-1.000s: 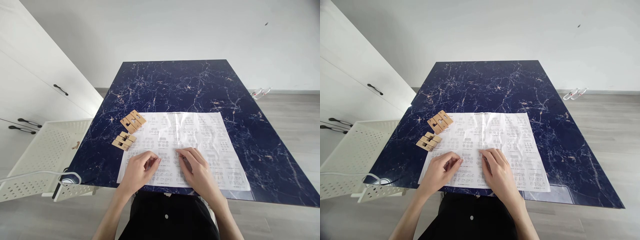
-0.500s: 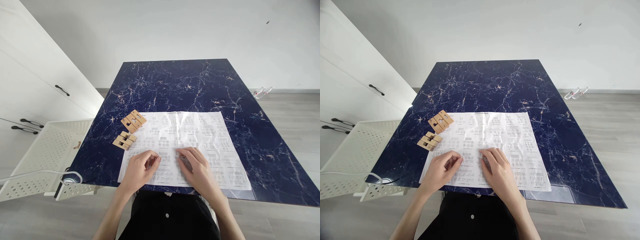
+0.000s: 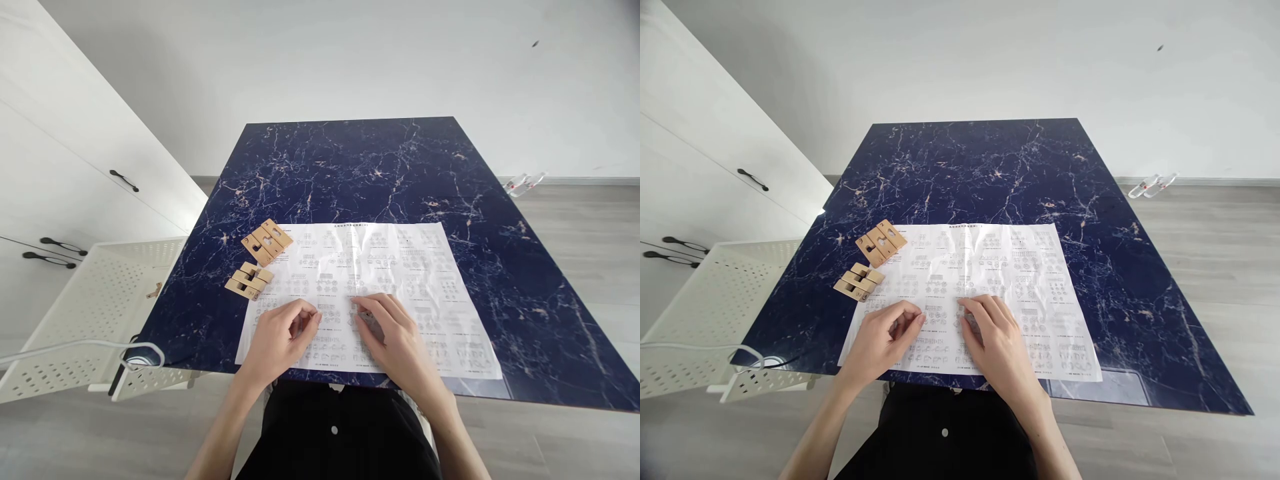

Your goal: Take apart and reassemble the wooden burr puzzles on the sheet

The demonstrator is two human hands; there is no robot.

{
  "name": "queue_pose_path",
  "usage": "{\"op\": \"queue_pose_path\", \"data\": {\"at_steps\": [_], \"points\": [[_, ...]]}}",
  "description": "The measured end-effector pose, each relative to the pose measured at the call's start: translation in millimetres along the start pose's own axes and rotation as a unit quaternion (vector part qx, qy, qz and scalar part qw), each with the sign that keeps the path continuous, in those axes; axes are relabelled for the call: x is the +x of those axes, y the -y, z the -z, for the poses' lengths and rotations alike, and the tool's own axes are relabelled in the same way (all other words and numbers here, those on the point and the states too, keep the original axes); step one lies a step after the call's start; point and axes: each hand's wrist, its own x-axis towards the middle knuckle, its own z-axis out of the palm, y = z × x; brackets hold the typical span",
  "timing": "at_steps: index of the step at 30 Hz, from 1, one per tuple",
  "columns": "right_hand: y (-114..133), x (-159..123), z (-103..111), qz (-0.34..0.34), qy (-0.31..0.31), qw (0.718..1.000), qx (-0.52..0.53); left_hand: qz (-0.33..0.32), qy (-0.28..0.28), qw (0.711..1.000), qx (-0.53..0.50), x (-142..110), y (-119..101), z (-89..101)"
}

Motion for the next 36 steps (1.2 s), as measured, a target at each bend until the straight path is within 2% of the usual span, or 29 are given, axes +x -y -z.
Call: {"op": "queue_pose_path", "data": {"at_steps": [36], "points": [[-0.8,-1.0,-0.5,-0.002,-0.003,1.0,-0.002,0.007,-0.001,1.0,-0.005,-0.7,-1.6,0.5]]}}
